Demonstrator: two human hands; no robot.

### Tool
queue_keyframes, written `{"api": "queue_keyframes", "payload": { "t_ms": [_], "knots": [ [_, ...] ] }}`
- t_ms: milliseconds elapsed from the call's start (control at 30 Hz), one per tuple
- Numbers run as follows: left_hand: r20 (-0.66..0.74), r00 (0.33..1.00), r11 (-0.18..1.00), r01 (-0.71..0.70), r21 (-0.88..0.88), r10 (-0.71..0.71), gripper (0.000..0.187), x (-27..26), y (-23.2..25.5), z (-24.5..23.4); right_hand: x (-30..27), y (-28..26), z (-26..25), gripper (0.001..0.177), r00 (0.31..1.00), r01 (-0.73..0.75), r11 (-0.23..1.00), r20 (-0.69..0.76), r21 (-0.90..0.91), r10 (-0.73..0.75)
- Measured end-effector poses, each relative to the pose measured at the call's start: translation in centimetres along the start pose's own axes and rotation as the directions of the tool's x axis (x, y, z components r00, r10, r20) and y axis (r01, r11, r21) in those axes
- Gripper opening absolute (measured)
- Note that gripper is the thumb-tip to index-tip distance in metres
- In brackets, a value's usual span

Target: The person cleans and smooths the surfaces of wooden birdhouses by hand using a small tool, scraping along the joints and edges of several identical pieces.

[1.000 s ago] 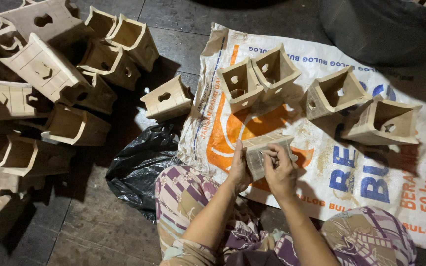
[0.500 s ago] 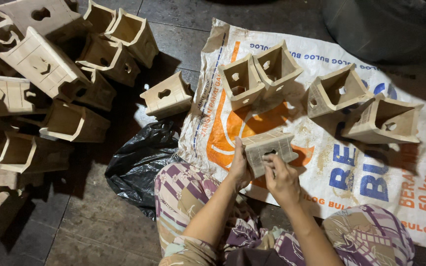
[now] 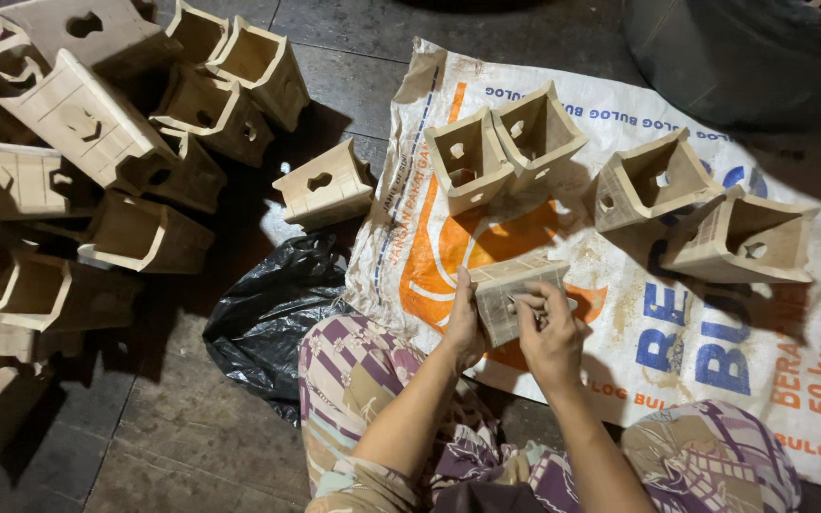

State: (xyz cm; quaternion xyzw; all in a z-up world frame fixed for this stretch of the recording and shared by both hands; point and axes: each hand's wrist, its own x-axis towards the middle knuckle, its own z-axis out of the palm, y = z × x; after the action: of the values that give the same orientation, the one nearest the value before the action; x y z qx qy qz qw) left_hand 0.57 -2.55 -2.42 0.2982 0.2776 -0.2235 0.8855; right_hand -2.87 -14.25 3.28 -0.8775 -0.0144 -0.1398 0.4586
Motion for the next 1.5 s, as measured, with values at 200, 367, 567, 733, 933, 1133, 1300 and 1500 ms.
{"api": "queue_keyframes", "payload": {
  "t_ms": [200,367,567,733,933,1133,1300,1500],
  "knots": [
    [0.038,0.999,1.000,-0.020,-0.002,0.020,0.092,1.0,-0.1,-0.3,1.0,0.3,1.2,0.029,0.996,0.077,0.996,-0.034,-0.037,-0.078],
    [0.030,0.999,1.000,-0.012,-0.008,0.012,0.087,0.2,0.2,0.3,0.9,2.1,1.9,0.029,0.988,0.155,0.984,-0.004,-0.084,-0.155],
    [0.014,1.000,1.000,0.001,0.020,-0.001,0.094,0.7,0.3,-0.3,-1.4,3.3,0.9,0.030,0.981,0.152,0.980,0.141,-0.130,-0.133],
    [-0.013,1.000,0.999,0.020,0.035,-0.020,0.092,2.0,-1.0,-2.2,-4.8,5.3,-0.5,0.029,0.969,0.126,0.976,0.231,-0.177,-0.083],
    [0.032,0.999,0.995,0.019,-0.094,-0.017,0.091,0.9,0.4,-1.0,-4.0,2.0,-2.6,0.041,0.870,-0.187,0.951,0.408,-0.245,0.277],
    [0.013,1.000,0.999,-0.024,-0.037,0.025,0.107,0.8,-0.5,-0.1,-1.0,-0.5,1.2,0.026,1.000,-0.010,1.000,-0.011,-0.023,0.010],
    [0.020,0.999,0.998,-0.039,-0.059,0.040,0.095,1.7,-1.1,-1.2,0.4,-0.3,3.4,0.025,0.990,0.127,0.990,-0.047,-0.058,-0.130],
    [0.061,0.996,0.997,-0.057,-0.060,0.060,0.098,3.3,-2.0,-2.3,0.9,-0.1,3.2,0.027,0.982,0.183,0.978,-0.033,-0.100,-0.187]
  ]
}}
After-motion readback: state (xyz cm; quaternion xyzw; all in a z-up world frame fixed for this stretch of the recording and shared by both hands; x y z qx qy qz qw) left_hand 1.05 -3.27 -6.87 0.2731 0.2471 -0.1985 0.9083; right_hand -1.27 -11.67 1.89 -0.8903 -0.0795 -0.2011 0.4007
